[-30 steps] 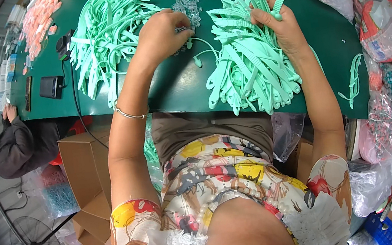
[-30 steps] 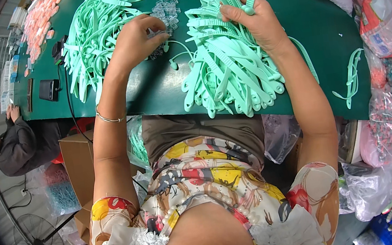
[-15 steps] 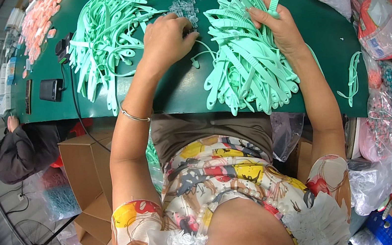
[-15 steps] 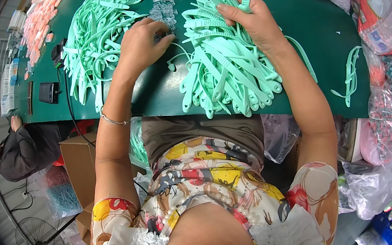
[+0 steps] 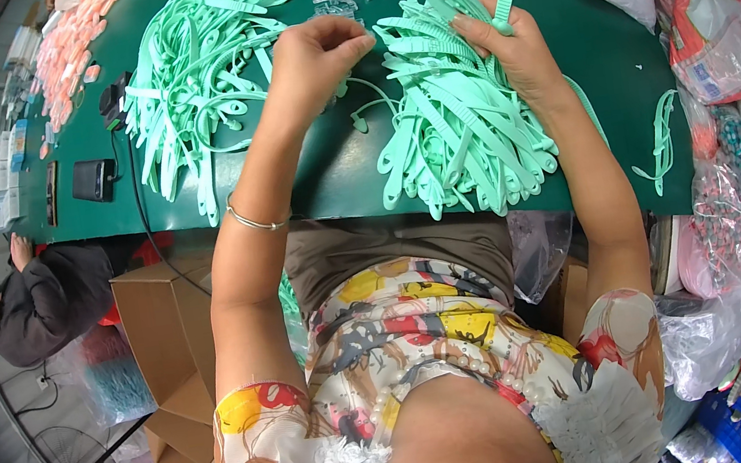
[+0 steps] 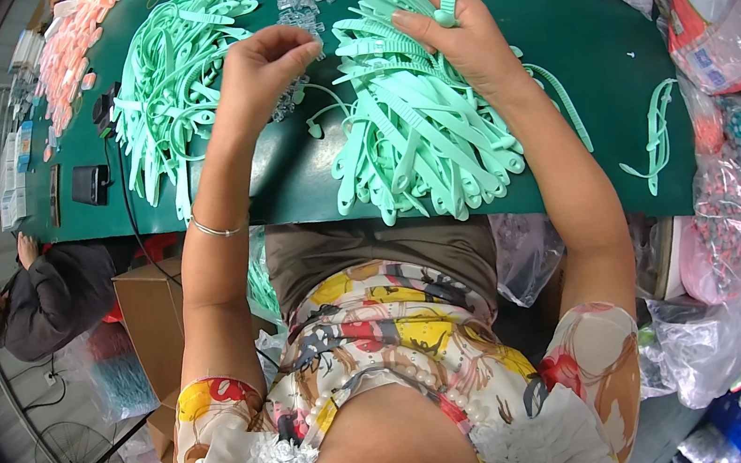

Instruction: The person sorts and inspects green plastic straps and small clear plastic connectors by hand at a workbench.

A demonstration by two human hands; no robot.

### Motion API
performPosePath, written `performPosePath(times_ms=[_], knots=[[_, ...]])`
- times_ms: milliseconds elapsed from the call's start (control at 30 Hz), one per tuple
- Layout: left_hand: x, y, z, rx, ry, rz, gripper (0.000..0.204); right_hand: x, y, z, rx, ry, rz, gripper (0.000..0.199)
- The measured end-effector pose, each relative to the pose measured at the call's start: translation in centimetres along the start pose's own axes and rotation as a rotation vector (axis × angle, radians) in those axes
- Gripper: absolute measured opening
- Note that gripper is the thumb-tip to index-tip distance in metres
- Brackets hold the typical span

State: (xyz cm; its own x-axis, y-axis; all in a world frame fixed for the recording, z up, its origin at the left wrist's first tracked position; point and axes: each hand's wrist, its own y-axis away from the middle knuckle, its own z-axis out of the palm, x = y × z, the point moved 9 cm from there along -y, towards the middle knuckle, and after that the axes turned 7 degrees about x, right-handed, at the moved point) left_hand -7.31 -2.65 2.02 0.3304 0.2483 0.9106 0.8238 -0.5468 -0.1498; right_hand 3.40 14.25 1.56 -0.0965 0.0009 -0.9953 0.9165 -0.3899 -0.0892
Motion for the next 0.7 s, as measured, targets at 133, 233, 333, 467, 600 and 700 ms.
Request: performPosePath(times_ms=[133, 233, 333, 467, 600, 700], knots=[[-0.3, -0.2, 1.3, -0.078, 0.441, -0.217, 0.011, -0.6, 0.5, 0.5, -0.009, -0.02, -0.002, 0.027], [-0.7, -0.3, 3.1, -0.125, 0.736, -0.301, 0.013, -0.5, 0.5, 0.5, -0.005, -0.009, -0.029, 0.026], [-0.5, -0.1, 4.4, -0.178, 0.854, -0.345, 0.012, -0.3, 0.3, 0.3, -0.001, 0.019, -0.065, 0.024], [-0.3, 0.1, 5.4, -0.192, 0.886, -0.365, 0.012, -0.4, 0.2, 0.3, 0.012, 0.053, -0.095, 0.02], [0.1, 0.2, 5.3, -0.17, 0.888, -0.335, 0.014, -0.4, 0.2, 0.4, 0.011, 0.075, -0.106, 0.019], [0.3, 0.4, 5.3, -0.124, 0.821, -0.294, 0.016, -0.3, 0.2, 0.4, 0.02, 0.085, -0.1, 0.019]])
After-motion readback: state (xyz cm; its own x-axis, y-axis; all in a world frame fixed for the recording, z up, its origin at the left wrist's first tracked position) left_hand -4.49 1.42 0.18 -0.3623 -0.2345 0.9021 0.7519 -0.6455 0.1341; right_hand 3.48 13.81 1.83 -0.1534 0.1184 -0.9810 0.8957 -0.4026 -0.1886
